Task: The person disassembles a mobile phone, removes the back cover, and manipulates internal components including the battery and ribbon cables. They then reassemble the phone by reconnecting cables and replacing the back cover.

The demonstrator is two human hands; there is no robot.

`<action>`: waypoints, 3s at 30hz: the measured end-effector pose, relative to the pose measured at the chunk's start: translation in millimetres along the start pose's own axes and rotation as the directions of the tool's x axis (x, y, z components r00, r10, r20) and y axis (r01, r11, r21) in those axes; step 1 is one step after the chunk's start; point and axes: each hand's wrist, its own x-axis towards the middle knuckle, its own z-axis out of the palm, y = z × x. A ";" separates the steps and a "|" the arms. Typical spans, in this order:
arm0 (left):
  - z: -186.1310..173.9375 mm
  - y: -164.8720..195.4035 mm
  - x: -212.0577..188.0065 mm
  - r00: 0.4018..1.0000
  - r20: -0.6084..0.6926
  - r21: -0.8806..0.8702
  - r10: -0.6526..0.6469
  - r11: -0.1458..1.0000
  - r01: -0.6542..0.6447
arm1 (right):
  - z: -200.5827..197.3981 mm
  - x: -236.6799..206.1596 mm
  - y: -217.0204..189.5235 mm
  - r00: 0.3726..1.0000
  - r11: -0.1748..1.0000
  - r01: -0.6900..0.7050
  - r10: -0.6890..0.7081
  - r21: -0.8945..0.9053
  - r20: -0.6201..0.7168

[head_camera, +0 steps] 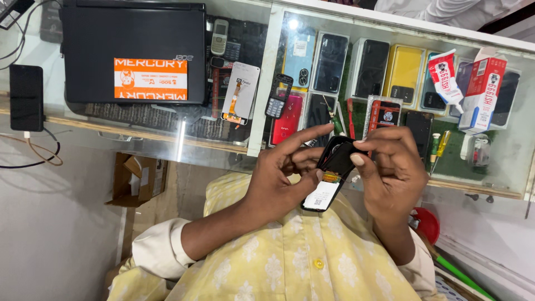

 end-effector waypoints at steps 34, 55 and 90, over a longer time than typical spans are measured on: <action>10.1 21.0 4.3 1.000 0.004 0.032 0.003 0.999 -0.003 | -3.3 9.5 -7.5 0.995 0.984 0.096 -0.096 0.152 -0.011; 10.7 21.6 6.5 1.000 0.006 0.081 0.006 0.997 -0.007 | -4.3 15.1 -15.7 0.997 0.995 0.066 -0.068 0.069 0.029; 6.4 12.2 4.7 0.999 0.017 -0.044 -0.044 0.998 0.045 | 2.6 14.4 -32.9 0.991 0.951 0.134 -0.131 -0.280 0.028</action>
